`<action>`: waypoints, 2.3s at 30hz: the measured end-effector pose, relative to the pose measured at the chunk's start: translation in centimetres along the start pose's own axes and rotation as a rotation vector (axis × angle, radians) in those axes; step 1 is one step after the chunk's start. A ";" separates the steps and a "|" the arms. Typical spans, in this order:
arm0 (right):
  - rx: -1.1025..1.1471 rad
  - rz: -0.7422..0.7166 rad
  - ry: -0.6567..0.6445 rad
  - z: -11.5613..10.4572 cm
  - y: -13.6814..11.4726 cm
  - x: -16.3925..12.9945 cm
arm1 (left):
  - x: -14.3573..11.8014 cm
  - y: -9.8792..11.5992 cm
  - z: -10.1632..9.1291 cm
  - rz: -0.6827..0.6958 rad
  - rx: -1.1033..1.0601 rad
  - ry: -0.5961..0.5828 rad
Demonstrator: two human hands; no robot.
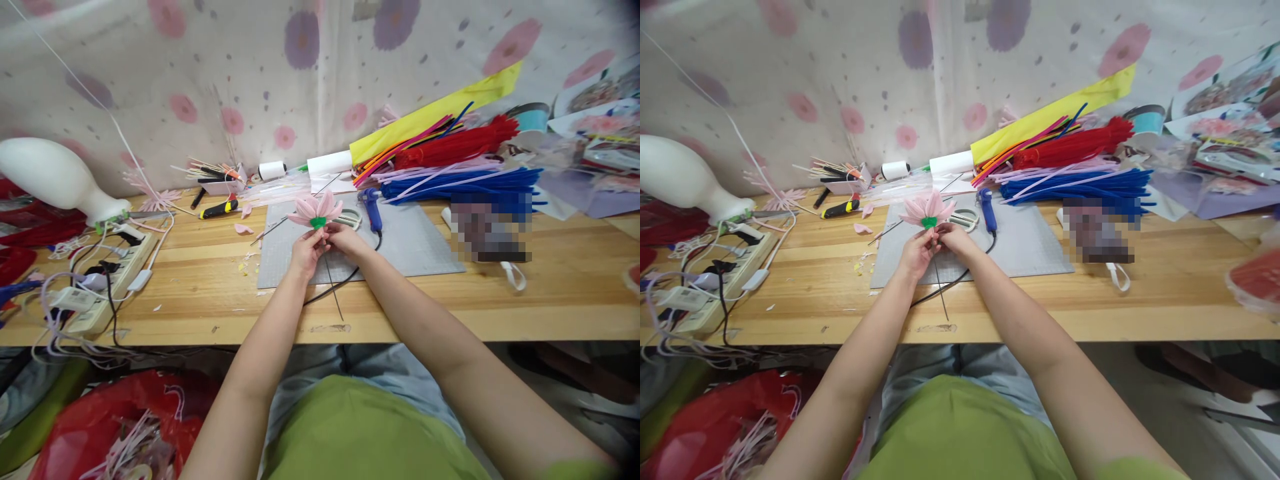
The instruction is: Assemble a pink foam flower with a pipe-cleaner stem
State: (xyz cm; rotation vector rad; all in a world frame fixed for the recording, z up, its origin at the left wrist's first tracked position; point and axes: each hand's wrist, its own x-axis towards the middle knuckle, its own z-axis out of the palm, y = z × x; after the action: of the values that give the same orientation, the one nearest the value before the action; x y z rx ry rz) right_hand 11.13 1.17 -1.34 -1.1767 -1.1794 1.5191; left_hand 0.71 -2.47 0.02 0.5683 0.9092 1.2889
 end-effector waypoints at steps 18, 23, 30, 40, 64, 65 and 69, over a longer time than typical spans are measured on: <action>-0.445 -0.487 0.381 0.2 -1.3 -0.7 | 0.2 -0.9 0.2 0.289 0.246 0.098; 0.101 -0.126 0.269 0.7 -1.1 -0.3 | 0.3 -1.1 0.3 0.267 0.223 0.078; 0.350 -0.088 0.260 1.5 -1.7 -0.8 | 0.1 -0.5 0.2 0.173 0.149 0.025; 0.341 -0.141 0.208 1.5 -1.5 -1.0 | 0.6 0.5 0.0 -0.166 -0.122 -0.101; -0.013 -0.082 -0.117 0.5 -3.1 1.9 | 1.8 4.5 0.7 -0.276 -0.402 -0.039; -0.059 -0.108 -0.065 0.4 -3.1 2.0 | 1.8 4.4 0.6 -0.276 -0.393 -0.034; -0.265 -0.212 0.124 0.1 -3.1 2.0 | 1.4 3.9 0.7 -0.241 -0.309 -0.010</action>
State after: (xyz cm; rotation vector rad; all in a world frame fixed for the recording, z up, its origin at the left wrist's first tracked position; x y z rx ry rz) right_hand 10.86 3.70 1.37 -1.2536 -1.4028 1.1409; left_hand -0.86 -0.14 3.17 0.2149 0.7271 1.1764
